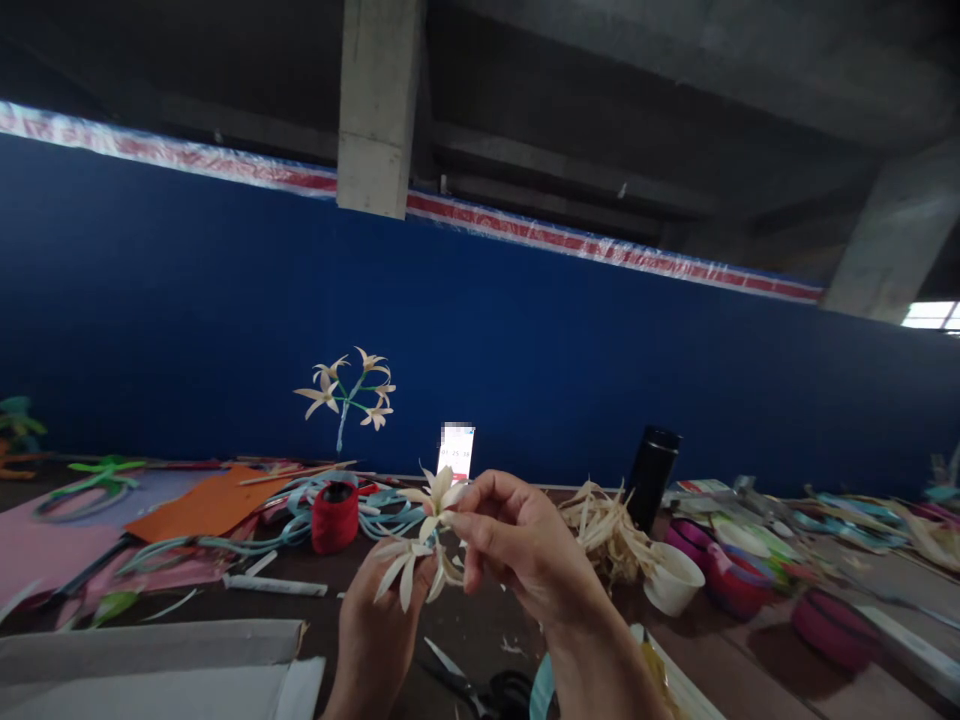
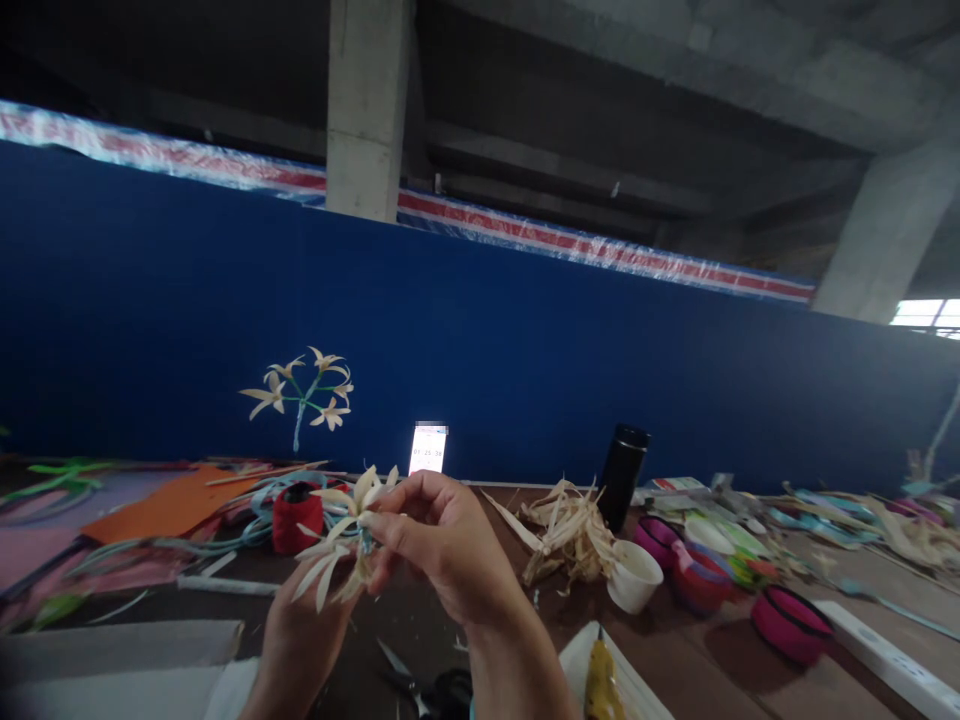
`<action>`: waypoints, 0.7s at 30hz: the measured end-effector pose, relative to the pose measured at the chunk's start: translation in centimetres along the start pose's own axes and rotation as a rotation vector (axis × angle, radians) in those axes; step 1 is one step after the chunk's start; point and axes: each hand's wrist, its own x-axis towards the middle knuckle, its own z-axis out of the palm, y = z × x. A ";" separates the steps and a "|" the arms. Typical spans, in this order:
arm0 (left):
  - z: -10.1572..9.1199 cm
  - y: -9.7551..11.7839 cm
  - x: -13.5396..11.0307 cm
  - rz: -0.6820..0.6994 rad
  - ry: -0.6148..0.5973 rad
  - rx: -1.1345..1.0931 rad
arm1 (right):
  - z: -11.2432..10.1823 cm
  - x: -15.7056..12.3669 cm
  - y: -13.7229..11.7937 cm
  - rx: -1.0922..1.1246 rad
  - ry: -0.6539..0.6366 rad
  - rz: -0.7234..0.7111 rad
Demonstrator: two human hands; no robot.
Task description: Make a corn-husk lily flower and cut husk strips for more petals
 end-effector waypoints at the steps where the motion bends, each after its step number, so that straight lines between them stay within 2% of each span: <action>1: 0.0 0.0 0.0 -0.009 -0.010 -0.009 | 0.0 0.0 0.0 0.004 -0.001 -0.003; 4: 0.0 0.0 -0.1 -0.012 -0.014 -0.012 | 0.0 0.0 0.1 0.000 -0.010 -0.009; 13: 0.4 -0.8 -0.3 0.045 0.087 0.001 | 0.4 -0.1 0.3 -0.026 -0.012 -0.035; 18: 0.2 -0.6 -0.1 -0.021 0.082 -0.022 | 0.5 -0.2 0.4 -0.021 -0.032 -0.055; 21: 0.1 -0.4 0.0 -0.004 0.048 0.012 | 0.6 -0.1 0.4 -0.040 -0.049 -0.053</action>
